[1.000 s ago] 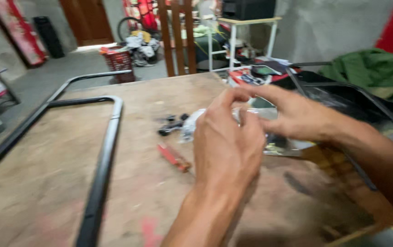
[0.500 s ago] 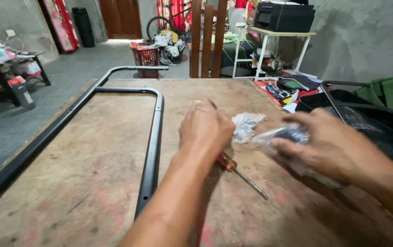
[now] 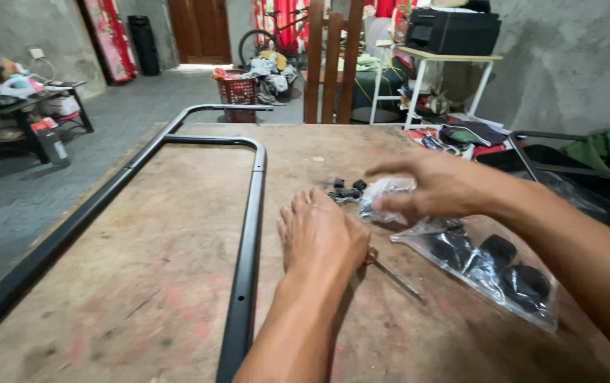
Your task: The person assembles a black metal furniture frame on a wooden work table. They insert a crossbar into the frame, press rubber feet onto the tube ends, drive screws into pre-drilled holes using a red-handled screwdriver, and fit additional tubes and caps onto the frame ends.
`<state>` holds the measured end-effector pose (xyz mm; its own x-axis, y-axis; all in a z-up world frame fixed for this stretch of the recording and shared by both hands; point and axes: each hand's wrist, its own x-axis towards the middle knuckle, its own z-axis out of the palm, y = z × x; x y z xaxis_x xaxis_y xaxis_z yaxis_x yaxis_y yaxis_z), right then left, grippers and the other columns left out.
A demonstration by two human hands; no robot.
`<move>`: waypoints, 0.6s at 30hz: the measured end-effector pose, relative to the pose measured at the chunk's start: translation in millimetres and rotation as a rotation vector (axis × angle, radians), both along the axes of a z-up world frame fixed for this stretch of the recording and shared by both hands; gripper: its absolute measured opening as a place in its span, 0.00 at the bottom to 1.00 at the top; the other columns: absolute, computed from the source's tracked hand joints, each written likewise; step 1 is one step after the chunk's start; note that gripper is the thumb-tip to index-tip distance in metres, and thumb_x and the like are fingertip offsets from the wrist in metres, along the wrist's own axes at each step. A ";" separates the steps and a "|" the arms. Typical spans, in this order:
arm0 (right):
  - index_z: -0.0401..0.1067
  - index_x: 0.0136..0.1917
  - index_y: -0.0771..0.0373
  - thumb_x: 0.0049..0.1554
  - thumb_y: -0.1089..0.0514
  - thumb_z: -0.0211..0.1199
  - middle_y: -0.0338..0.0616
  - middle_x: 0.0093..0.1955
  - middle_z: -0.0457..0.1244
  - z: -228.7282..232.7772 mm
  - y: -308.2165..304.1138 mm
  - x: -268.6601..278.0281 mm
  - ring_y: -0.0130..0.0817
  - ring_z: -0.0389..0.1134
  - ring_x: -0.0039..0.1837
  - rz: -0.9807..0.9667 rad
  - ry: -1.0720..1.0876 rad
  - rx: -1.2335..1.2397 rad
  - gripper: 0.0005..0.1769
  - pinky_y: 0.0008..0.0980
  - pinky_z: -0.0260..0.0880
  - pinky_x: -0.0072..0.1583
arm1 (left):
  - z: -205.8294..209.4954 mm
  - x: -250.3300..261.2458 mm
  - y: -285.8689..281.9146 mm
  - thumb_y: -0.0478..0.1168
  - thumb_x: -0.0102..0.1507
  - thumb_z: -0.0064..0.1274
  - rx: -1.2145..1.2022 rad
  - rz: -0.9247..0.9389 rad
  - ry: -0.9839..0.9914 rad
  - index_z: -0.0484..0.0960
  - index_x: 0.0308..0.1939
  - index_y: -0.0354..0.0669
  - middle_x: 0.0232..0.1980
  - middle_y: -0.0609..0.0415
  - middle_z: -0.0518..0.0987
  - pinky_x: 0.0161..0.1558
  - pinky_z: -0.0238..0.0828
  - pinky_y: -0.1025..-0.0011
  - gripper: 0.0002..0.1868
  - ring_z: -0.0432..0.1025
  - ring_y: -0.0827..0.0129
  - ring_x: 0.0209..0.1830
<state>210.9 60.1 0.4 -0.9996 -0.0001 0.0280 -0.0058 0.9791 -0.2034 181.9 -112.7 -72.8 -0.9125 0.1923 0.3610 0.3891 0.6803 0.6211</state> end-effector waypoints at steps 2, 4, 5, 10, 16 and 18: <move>0.69 0.72 0.46 0.50 0.30 0.63 0.48 0.69 0.62 -6.6 -1.1 -8.9 0.45 0.64 0.70 0.152 0.007 0.148 0.41 0.47 0.64 0.70 | 1.0 4.2 -7.2 0.43 0.58 0.50 0.115 -0.015 0.093 0.73 0.57 0.29 0.63 0.32 0.71 0.67 0.56 0.52 0.27 0.63 0.41 0.66; 0.71 0.71 0.45 0.51 0.30 0.63 0.47 0.70 0.61 -10.6 -0.7 -8.5 0.43 0.61 0.72 0.135 -0.056 0.238 0.38 0.46 0.62 0.72 | 4.7 6.4 -16.9 0.43 0.59 0.49 0.198 -0.020 0.146 0.75 0.57 0.29 0.59 0.31 0.75 0.64 0.62 0.54 0.26 0.68 0.42 0.61; 0.71 0.70 0.43 0.51 0.29 0.63 0.45 0.70 0.60 -9.7 -0.6 -5.5 0.41 0.61 0.73 0.041 -0.120 0.254 0.37 0.45 0.61 0.73 | 7.8 4.9 -25.7 0.43 0.59 0.48 0.226 -0.017 0.153 0.75 0.57 0.30 0.56 0.31 0.77 0.62 0.65 0.55 0.26 0.71 0.43 0.59; 0.75 0.66 0.40 0.52 0.29 0.63 0.39 0.70 0.64 10.9 0.3 17.5 0.36 0.64 0.72 -0.084 -0.260 0.239 0.32 0.44 0.63 0.72 | 23.4 -11.4 -81.4 0.45 0.57 0.51 0.253 0.059 0.041 0.79 0.57 0.37 0.49 0.33 0.82 0.56 0.73 0.59 0.26 0.80 0.50 0.49; 0.75 0.64 0.46 0.60 0.40 0.61 0.39 0.62 0.72 28.0 -6.7 3.6 0.36 0.73 0.64 -0.192 0.023 0.073 0.21 0.42 0.71 0.68 | 33.1 -18.3 -161.3 0.46 0.59 0.52 0.215 0.167 0.108 0.86 0.45 0.38 0.43 0.42 0.85 0.48 0.75 0.63 0.19 0.81 0.57 0.42; 0.78 0.63 0.49 0.61 0.47 0.62 0.41 0.60 0.73 28.6 -5.6 -9.2 0.36 0.74 0.61 -0.191 0.202 0.027 0.17 0.43 0.73 0.64 | 34.7 -18.5 -185.0 0.47 0.61 0.52 0.158 0.263 -0.103 0.88 0.42 0.37 0.37 0.42 0.85 0.44 0.76 0.62 0.17 0.82 0.55 0.36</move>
